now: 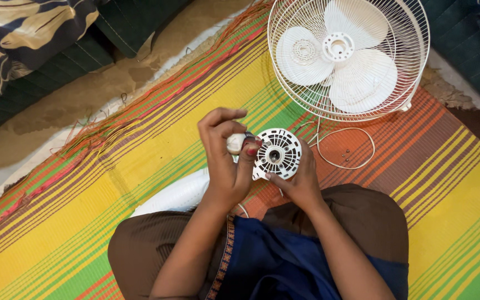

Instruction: The person sits on a mat and uses a screwdriver to tighten screws on the rear motor housing of a disassembled white pedestal fan. The fan head with blades and cage is placed nearby. The person repeatedly turns the screwdriver to secure the housing.

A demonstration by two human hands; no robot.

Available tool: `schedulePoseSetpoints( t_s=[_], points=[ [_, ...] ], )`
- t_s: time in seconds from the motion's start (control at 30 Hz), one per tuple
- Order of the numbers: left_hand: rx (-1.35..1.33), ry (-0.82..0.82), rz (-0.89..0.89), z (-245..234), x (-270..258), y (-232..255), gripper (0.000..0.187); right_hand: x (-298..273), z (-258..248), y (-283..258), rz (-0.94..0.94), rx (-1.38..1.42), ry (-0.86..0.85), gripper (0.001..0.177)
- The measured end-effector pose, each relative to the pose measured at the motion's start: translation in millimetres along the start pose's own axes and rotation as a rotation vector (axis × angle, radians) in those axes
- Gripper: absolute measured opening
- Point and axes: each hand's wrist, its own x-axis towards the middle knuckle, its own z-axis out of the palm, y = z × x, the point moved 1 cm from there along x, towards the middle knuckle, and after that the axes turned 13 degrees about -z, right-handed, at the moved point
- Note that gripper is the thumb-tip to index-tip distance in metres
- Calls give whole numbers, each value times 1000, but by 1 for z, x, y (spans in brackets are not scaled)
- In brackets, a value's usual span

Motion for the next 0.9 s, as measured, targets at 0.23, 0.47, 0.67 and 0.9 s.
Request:
schedulePoseSetpoints(
  t_s=[0.23,0.47,0.67,0.9],
  points=[
    [-234,-461,-78,-25,13,5,51,0,-1,1,-4,-10,-5,112],
    [45,-308,-41,-21,13,13,41,-2,2,5,-33,-28,3,114],
    [176,-312,6,-19,5,31,47,-2,3,9,-15,-68,-14,116],
    [58,-600,70,-39,19,34,57,-3,3,10,-7,0,-13,109]
  ],
)
